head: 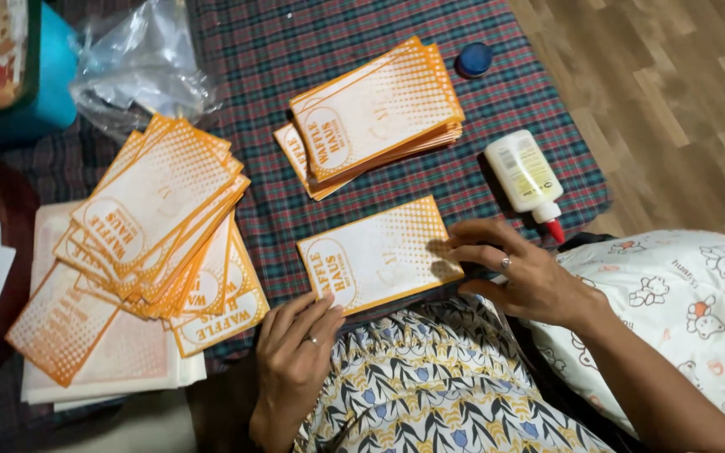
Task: Assembling paper bags by applying glue to templates and folding them.
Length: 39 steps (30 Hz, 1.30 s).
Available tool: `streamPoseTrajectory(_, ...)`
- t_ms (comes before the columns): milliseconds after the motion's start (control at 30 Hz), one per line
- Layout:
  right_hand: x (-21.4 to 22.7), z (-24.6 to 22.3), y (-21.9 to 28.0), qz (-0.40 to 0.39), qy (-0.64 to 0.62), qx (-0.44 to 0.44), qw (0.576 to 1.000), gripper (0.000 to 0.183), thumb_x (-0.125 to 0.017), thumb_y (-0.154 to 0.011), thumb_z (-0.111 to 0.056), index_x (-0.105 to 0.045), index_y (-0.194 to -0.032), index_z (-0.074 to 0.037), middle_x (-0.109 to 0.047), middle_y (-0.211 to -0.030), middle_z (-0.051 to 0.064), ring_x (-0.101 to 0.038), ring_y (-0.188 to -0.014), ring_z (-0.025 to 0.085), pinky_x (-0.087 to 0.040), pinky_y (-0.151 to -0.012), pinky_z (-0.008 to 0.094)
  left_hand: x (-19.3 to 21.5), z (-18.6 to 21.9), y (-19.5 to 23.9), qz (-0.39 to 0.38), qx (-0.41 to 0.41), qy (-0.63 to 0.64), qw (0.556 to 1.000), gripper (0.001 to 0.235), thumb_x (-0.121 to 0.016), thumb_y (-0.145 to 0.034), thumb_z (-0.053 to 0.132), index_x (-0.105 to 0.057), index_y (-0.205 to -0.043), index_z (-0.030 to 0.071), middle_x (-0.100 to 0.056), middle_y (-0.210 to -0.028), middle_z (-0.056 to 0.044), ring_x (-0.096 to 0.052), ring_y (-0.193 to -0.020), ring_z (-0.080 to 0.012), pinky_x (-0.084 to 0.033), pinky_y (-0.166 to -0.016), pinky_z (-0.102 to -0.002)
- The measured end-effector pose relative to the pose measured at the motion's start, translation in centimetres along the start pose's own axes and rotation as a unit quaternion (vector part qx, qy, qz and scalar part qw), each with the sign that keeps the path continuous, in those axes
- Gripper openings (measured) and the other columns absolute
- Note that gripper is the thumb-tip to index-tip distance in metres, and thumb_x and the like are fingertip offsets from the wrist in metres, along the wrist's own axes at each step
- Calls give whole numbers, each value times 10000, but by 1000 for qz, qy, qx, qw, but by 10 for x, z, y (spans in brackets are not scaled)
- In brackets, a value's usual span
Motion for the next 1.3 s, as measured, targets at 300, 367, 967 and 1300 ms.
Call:
streamPoseTrajectory(300, 26, -35, -36, 105, -172, 45, 978, 187, -691, -934, -72, -679, -1083, 39, -748, -1036, 151, -755, -975, 302, -627, -922, 410, 44, 2, -30, 50, 132, 158, 977, 107, -740, -870, -16, -725, -967, -59, -771, -969, -168, -772, -904, -265, -655, -855, -358)
streamPoseTrajectory(367, 26, -32, -34, 124, -207, 16, 970, 203, -756, -890, -126, -711, -1040, 4, -765, -916, 105, -750, -820, 231, -633, -784, 327, 55, 5, -36, 56, 151, 103, 982, 95, -757, -872, 70, -751, -950, 16, -796, -897, -58, -773, -804, -124, -619, -791, -238)
streamPoseTrajectory(967, 19, -15, -20, 114, -318, -110, 935, 96, -784, -865, -136, -758, -903, -53, -821, -872, 72, -808, -743, 159, -672, -618, 214, 38, -36, 32, 113, 440, 269, 849, 139, -873, -683, -34, -814, -808, -54, -803, -691, -131, -722, -556, -119, -688, -624, -206)
streamPoseTrajectory(1300, 17, -13, -19, 102, -339, -120, 928, 105, -783, -860, -127, -762, -905, -35, -822, -888, 90, -816, -777, 179, -687, -654, 232, 38, -32, 30, 124, 444, 285, 841, 157, -860, -677, -59, -799, -817, -95, -804, -704, -179, -744, -555, -161, -704, -593, -234)
Point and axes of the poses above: each hand's wrist, its own y-axis away from the middle knuckle, its own x-axis out of the back of the hand, z = x × y, the point moved 7 cm from there along -y, towards the middle knuckle
